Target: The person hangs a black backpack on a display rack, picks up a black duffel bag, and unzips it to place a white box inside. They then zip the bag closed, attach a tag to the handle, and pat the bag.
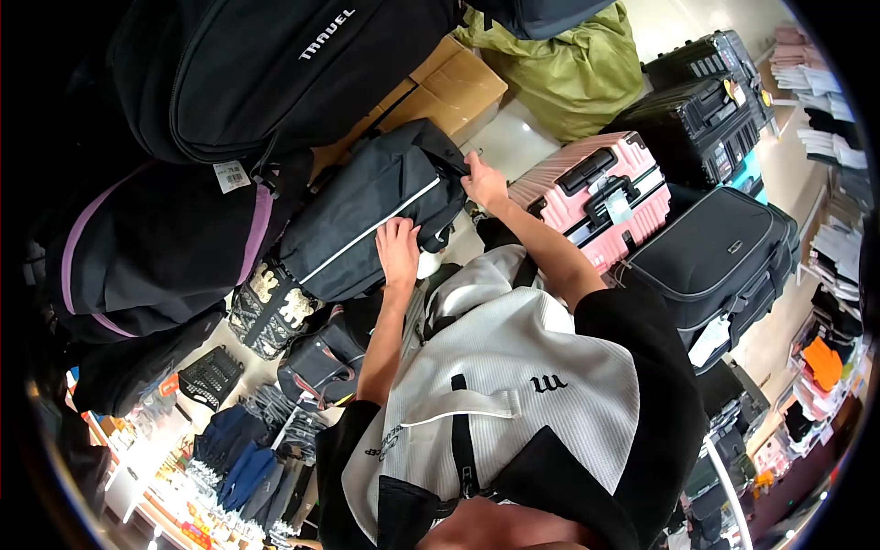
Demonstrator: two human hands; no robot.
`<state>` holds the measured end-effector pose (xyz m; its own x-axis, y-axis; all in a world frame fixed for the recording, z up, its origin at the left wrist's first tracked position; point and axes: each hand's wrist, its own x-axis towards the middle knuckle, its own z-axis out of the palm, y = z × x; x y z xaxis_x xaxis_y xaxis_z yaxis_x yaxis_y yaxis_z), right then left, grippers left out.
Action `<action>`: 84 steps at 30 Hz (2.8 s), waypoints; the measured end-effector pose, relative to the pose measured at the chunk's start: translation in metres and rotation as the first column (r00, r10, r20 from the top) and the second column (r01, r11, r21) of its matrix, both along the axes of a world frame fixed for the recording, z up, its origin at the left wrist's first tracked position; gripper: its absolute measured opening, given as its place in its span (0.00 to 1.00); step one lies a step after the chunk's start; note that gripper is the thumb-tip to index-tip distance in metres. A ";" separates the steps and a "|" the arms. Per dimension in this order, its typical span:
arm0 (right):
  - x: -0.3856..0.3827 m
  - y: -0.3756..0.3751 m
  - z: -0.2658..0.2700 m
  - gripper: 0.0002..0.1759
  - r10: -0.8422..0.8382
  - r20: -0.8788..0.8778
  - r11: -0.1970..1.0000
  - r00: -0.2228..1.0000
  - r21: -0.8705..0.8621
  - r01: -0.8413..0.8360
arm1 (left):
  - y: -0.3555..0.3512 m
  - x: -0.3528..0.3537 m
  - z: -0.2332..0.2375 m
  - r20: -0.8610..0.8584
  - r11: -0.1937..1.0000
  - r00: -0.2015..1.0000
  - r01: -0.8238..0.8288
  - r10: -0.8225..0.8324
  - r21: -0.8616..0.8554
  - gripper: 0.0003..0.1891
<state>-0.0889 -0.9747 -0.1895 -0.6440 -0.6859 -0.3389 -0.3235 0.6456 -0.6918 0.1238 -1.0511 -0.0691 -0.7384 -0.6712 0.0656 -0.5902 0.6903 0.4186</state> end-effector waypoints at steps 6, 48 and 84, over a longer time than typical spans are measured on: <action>0.006 -0.017 0.029 0.24 -0.054 -0.255 0.971 0.965 -0.238 -0.008 | 0.004 0.007 0.002 -0.037 0.999 0.999 -0.029 0.029 0.018 0.07; -0.020 -0.097 -0.113 0.32 -0.128 0.666 0.987 0.735 0.159 0.027 | -0.005 0.009 0.010 -0.272 0.998 0.960 -0.067 0.067 0.008 0.07; -0.001 0.032 0.057 0.16 0.200 0.777 0.973 0.597 -0.231 -0.026 | -0.066 -0.038 0.000 -0.289 0.956 0.913 -0.254 0.287 0.147 0.09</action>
